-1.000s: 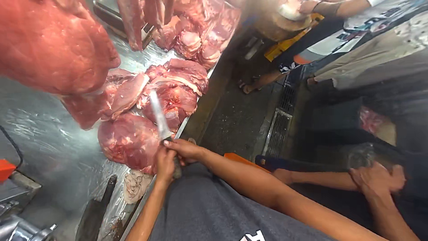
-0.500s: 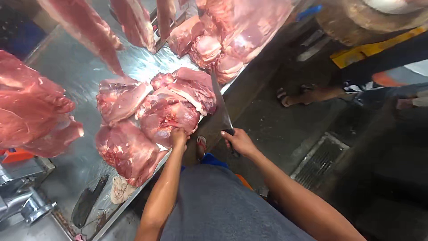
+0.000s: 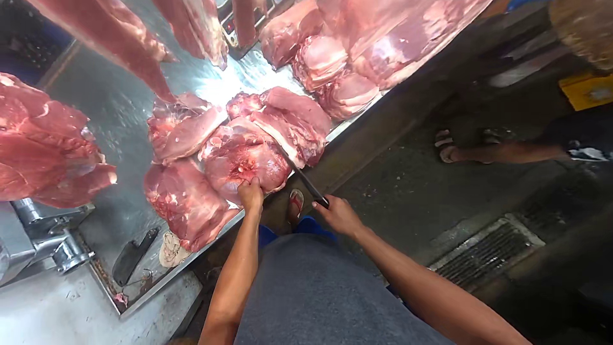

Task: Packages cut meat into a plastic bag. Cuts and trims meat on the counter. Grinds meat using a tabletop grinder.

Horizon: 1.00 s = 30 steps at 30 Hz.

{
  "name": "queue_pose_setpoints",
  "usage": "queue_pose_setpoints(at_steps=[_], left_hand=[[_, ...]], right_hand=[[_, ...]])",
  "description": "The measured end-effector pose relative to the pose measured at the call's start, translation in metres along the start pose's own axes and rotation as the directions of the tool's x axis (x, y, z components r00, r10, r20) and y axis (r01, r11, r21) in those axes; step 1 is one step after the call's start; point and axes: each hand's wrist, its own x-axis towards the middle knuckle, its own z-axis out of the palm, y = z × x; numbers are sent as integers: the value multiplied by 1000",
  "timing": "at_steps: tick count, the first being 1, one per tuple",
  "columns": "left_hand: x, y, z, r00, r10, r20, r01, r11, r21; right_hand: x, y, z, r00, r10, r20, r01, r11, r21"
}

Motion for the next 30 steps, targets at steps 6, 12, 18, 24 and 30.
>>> queue_pose_setpoints(at_steps=[6,12,18,24,30], left_hand=[[-6,13,-14,995,83,-51,-71,975,210],[-10,6,-14,996,52,-78,-34,975,222],[-8,14,-26,995,53,-85,-27,959,283],[-7,10,-35,990,47,-130,-1,942,335],[-16,14,-41,989,17,-150,48,908,417]], right_hand=[[52,-76,11,982,-137,129,148,986,-79],[82,-101,38,982,-144,124,158,981,-114],[33,-14,55,975,-73,210,107,982,-156],[30,-5,51,961,-76,267,126,977,-175],[72,-85,54,924,-189,333,242,962,-125]])
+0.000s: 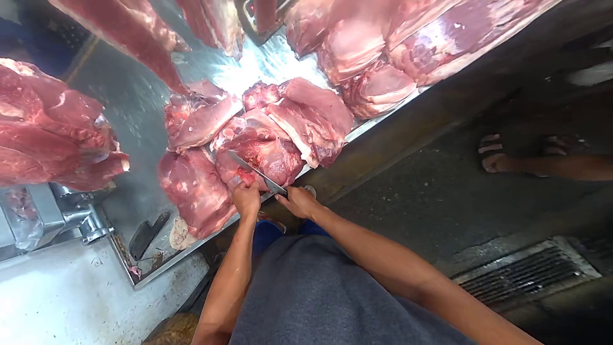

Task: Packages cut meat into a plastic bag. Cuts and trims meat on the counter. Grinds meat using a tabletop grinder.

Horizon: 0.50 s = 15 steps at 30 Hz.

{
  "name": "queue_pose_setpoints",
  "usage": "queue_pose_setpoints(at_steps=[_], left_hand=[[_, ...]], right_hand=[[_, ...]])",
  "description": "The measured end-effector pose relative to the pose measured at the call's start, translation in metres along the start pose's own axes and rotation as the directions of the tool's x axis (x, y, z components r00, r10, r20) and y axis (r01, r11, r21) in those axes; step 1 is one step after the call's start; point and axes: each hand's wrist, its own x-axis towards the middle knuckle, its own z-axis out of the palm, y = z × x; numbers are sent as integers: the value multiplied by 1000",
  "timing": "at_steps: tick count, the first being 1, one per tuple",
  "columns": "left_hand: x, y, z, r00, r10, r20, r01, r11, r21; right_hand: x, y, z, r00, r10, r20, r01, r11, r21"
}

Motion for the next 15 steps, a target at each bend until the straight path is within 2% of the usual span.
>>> queue_pose_setpoints(at_steps=[2,4,11,13,15], left_hand=[[-3,0,-4,1000,-9,2,9,999,42],[-5,0,-8,1000,-20,12,18,996,87],[8,-32,-40,992,-80,99,65,986,151],[14,-44,-48,989,-73,125,49,981,185],[17,-50,-53,985,-49,167,21,985,168]], right_hand=[[7,-10,1,1000,-7,8,7,1000,-7],[1,-1,11,1000,-1,-1,1,1000,-9],[-78,85,35,982,184,45,-172,964,-203],[-85,86,31,982,184,37,-172,960,-221],[-78,66,23,988,156,13,-151,971,-184]])
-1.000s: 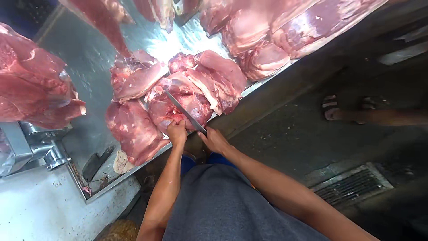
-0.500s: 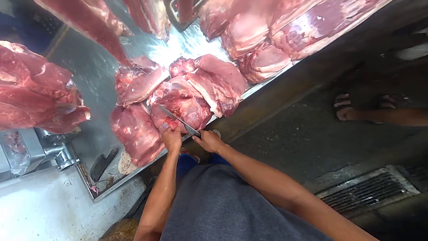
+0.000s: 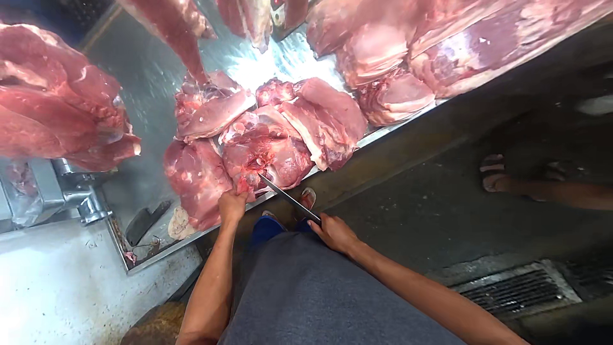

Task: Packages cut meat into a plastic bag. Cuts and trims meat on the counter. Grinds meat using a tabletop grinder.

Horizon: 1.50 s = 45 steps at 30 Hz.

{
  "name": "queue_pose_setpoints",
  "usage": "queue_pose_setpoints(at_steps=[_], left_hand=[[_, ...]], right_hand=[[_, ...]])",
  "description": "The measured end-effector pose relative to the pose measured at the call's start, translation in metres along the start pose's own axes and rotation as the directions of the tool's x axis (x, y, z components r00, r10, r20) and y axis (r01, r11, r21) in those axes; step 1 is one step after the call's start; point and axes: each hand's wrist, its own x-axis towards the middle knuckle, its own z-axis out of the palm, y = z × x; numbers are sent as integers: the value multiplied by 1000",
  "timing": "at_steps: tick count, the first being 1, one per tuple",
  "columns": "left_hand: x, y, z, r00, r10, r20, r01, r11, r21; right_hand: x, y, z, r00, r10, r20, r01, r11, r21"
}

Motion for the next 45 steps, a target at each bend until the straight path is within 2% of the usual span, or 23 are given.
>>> queue_pose_setpoints(at_steps=[2,5,7,9,11,15,19,22,24,26,27,29,30,31,33,35,37,39,42,45], left_hand=[[0,-3,-3,999,31,35,-28,996,-85],[-5,-1,-12,992,89,87,-58,949,-309],[-7,1,-23,987,117,106,-71,927,-368],[-5,-3,-42,988,135,80,-103,943,-318],[-1,-17,-69,989,144,39,-129,956,-263],[14,-81,-135,977,166,-132,-195,947,-254],[38,-160,-209,938,154,-310,-262,901,-345],[60,-217,-282,876,103,-471,-310,868,-388],[76,-253,-336,815,95,-571,-381,831,-405],[101,-283,-384,735,68,-675,-493,736,-463],[117,-296,-396,715,39,-698,-551,647,-528],[146,-324,-387,778,10,-628,-558,470,-684],[155,-338,-374,803,18,-595,-534,466,-706],[159,-351,-362,823,44,-567,-505,512,-694],[170,-382,-339,882,83,-464,-388,685,-616],[183,-407,-323,971,104,-217,-189,887,-421],[203,-405,-308,996,84,-22,-87,978,-192],[232,-393,-290,997,49,-57,-54,993,-101],[295,-382,-270,963,-121,-241,98,990,-106],[338,-382,-264,920,-228,-320,202,973,-111]], right_hand=[[14,-36,-16,998,-55,-15,55,998,40],[43,-101,-34,989,-146,-15,147,985,86],[60,-128,-34,988,-155,-20,156,983,93],[61,-129,-22,990,-139,-22,140,989,58],[42,-106,0,993,-114,-17,114,993,0],[-6,-63,36,998,-54,-16,53,997,-56],[-14,-73,54,989,28,-146,-31,999,-23],[-6,-116,70,960,36,-279,-26,999,38],[3,-158,80,925,21,-379,28,992,122],[16,-203,91,892,14,-452,88,975,204],[18,-222,99,884,21,-466,103,966,239],[16,-254,114,882,46,-470,110,948,299],[16,-269,120,880,45,-473,123,939,320],[18,-280,126,878,36,-476,142,932,333],[13,-289,141,887,30,-461,143,931,336],[5,-290,148,902,40,-430,102,948,303],[0,-291,149,909,63,-412,49,966,255],[-1,-292,153,910,87,-404,4,976,218],[-3,-298,159,908,103,-407,-30,983,181],[-6,-313,161,910,103,-401,-45,988,151]])
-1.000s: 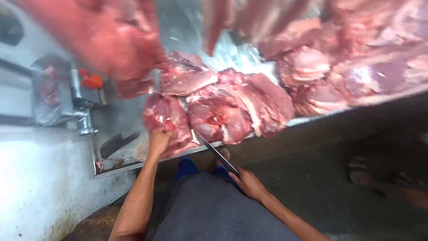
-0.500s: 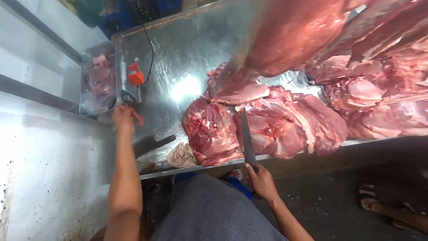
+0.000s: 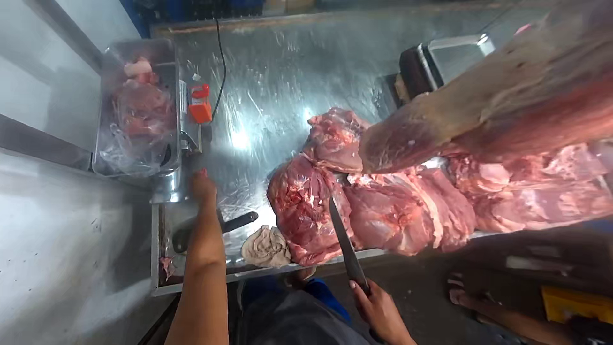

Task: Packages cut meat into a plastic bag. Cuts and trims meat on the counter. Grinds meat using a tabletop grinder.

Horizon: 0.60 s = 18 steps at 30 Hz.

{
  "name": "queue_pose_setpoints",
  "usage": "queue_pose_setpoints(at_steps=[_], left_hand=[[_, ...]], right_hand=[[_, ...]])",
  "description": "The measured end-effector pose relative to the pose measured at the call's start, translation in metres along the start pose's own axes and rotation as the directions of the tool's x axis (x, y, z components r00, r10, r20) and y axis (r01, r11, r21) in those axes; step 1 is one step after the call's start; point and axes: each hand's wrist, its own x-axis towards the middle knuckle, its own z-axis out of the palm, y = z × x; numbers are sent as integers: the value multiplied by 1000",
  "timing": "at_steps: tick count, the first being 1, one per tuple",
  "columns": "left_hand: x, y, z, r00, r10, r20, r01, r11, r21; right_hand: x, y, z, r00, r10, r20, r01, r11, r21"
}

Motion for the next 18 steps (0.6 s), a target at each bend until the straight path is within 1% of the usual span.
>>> queue_pose_setpoints(at_steps=[1,3,4,5,7,8,9,11,12,13,14,15,16,17,18], left_hand=[[2,4,0,999,16,32,-16,1000,-8],[-6,14,-9,983,128,128,-116,989,-97],[-16,24,-22,969,203,140,-175,966,-188],[-29,35,-41,953,282,110,-239,924,-297],[-55,56,-94,900,433,-43,-401,786,-472],[-63,63,-125,864,479,-154,-487,717,-499],[-64,70,-161,825,494,-277,-563,671,-482],[-61,81,-236,725,486,-489,-679,623,-388],[-59,82,-265,672,468,-574,-718,603,-349],[-58,80,-285,637,441,-632,-734,599,-321],[-59,74,-298,621,402,-673,-734,599,-319],[-62,65,-303,618,364,-697,-727,602,-331],[-66,55,-302,639,343,-688,-711,604,-360],[-69,45,-297,682,358,-637,-689,607,-396],[-66,34,-289,730,426,-535,-666,621,-414]], right_hand=[[-3,-6,-1,1000,10,16,-9,1000,-20],[-6,-16,-2,999,15,47,-13,999,-49],[-6,-19,-2,999,10,53,-7,999,-52],[-4,-19,-2,999,3,48,0,999,-48],[-6,-15,-1,1000,-3,31,4,1000,-13],[-9,-13,-2,1000,-5,30,4,1000,10],[-8,-13,-3,1000,-8,29,7,999,35],[-2,-13,-3,1000,-24,4,24,996,82],[1,-12,-2,999,-27,-23,29,995,94],[1,-10,-1,998,-28,-52,34,994,103],[1,-9,1,996,-31,-82,41,992,120],[0,-8,4,994,-29,-110,46,987,152],[-1,-8,8,991,-22,-131,48,979,200],[-3,-8,12,991,-9,-136,45,964,262],[-6,-8,16,991,9,-132,34,946,323]])
